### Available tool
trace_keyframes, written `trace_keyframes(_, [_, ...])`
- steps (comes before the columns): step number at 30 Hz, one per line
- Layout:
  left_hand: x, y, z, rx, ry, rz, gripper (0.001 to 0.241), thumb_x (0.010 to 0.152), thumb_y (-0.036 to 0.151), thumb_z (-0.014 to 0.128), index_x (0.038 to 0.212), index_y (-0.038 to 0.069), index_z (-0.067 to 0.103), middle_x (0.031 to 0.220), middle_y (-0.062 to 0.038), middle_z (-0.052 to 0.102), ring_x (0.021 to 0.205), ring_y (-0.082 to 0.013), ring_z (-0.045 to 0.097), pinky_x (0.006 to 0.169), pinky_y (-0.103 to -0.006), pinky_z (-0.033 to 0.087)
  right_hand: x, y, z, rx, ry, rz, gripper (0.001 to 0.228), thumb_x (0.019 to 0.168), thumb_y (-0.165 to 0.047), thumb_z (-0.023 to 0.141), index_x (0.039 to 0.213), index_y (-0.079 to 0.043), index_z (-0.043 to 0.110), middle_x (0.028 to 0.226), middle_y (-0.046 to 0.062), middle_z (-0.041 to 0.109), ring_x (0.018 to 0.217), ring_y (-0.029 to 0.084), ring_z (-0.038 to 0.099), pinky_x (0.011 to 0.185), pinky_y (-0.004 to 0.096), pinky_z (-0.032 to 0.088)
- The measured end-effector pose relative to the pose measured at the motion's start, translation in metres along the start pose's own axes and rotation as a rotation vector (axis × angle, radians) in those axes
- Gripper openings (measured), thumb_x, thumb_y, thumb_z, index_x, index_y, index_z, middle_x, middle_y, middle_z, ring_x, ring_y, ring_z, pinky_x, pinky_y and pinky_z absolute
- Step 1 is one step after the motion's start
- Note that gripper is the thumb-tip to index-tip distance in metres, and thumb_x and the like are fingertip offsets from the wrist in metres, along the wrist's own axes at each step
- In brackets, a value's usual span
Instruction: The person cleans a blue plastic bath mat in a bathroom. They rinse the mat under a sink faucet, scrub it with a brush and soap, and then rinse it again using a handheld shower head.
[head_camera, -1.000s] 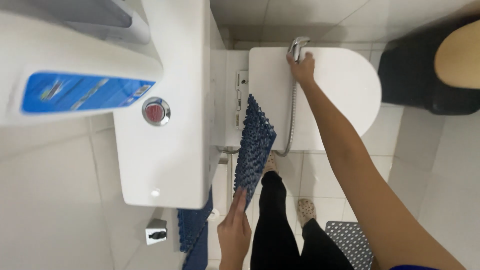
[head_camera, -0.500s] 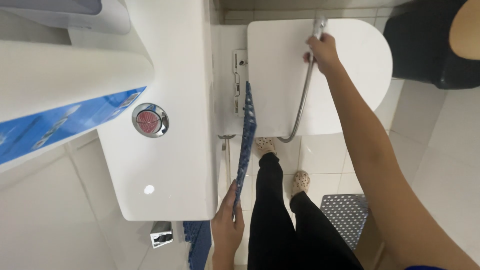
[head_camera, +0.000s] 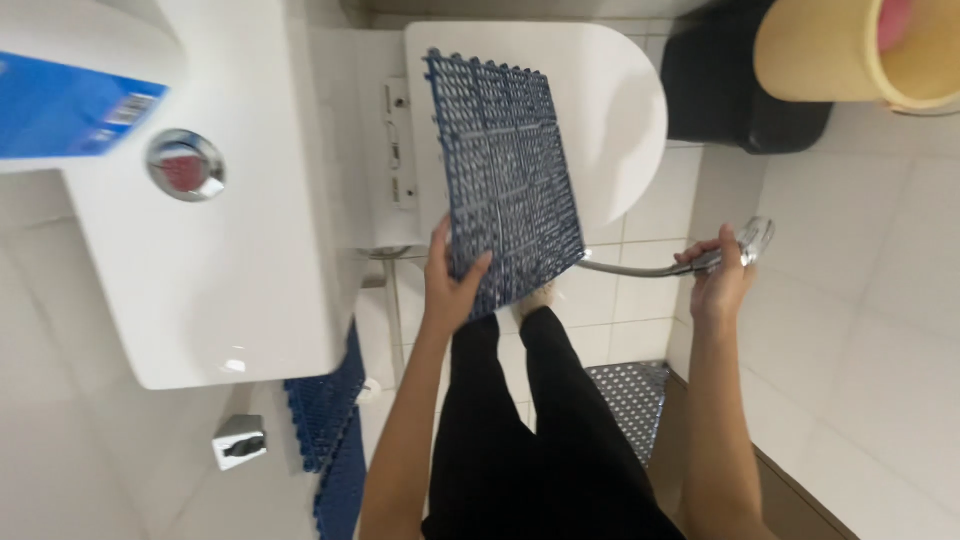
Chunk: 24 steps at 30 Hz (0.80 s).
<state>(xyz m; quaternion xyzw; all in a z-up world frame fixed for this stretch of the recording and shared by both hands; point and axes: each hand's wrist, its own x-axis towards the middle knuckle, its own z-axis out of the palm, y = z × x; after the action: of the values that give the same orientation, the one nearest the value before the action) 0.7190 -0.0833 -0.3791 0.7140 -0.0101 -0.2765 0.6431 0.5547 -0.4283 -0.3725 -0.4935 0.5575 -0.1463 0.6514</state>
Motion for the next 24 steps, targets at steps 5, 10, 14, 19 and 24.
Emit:
trace_keyframes(5, [0.045, -0.074, 0.054, -0.314, 0.021, -0.242, 0.087, 0.090, 0.008, 0.071, 0.160, 0.009, 0.019, 0.145, -0.016, 0.052, 0.126, -0.0274, 0.060, 0.098, -0.0380, 0.058, -0.024, 0.010, -0.053, 0.318, 0.151, 0.169, 0.033, 0.099, -0.032, 0.065, 0.077, -0.009, 0.055, 0.069, 0.009, 0.057, 0.066, 0.027, 0.058, 0.076, 0.049, 0.056])
trace_keyframes(10, [0.058, -0.193, 0.073, 0.016, 0.081, 0.031, 0.094, 0.092, -0.001, 0.073, 0.164, 0.013, 0.015, 0.167, -0.020, 0.028, 0.150, -0.0314, 0.033, 0.122, -0.0431, 0.031, -0.033, 0.040, -0.072, 0.482, 0.183, 0.310, 0.021, 0.091, -0.018, 0.062, 0.075, -0.008, 0.053, 0.067, 0.010, 0.056, 0.068, 0.028, 0.058, 0.080, 0.052, 0.055])
trace_keyframes(14, [0.066, -0.185, 0.074, 0.113, 0.132, -0.020, 0.099, 0.090, 0.005, 0.074, 0.166, 0.016, 0.011, 0.165, -0.020, 0.030, 0.149, -0.0307, 0.036, 0.124, -0.0430, 0.030, -0.046, 0.048, -0.068, 0.445, 0.170, 0.255, 0.021, 0.093, -0.015, 0.063, 0.077, -0.007, 0.053, 0.068, 0.011, 0.057, 0.068, 0.028, 0.057, 0.081, 0.051, 0.055])
trace_keyframes(19, [0.069, -0.165, 0.077, 0.545, 0.105, 0.001, 0.086, 0.090, 0.015, 0.084, 0.158, 0.016, 0.033, 0.160, -0.028, 0.018, 0.144, -0.0469, 0.027, 0.117, -0.0527, 0.028, -0.067, 0.040, -0.041, 0.098, -0.180, 0.147, 0.004, 0.087, -0.002, 0.063, 0.085, -0.003, 0.060, 0.077, 0.012, 0.065, 0.077, 0.024, 0.066, 0.086, 0.044, 0.056])
trace_keyframes(24, [0.019, -0.139, 0.097, 0.515, 0.161, 0.132, 0.070, 0.092, 0.016, 0.080, 0.152, 0.015, 0.045, 0.163, -0.025, 0.019, 0.148, -0.0471, 0.029, 0.120, -0.0530, 0.031, -0.061, 0.035, -0.031, 0.089, -0.215, 0.074, 0.023, 0.095, -0.016, 0.072, 0.081, -0.001, 0.061, 0.072, 0.009, 0.061, 0.069, 0.020, 0.062, 0.077, 0.040, 0.059])
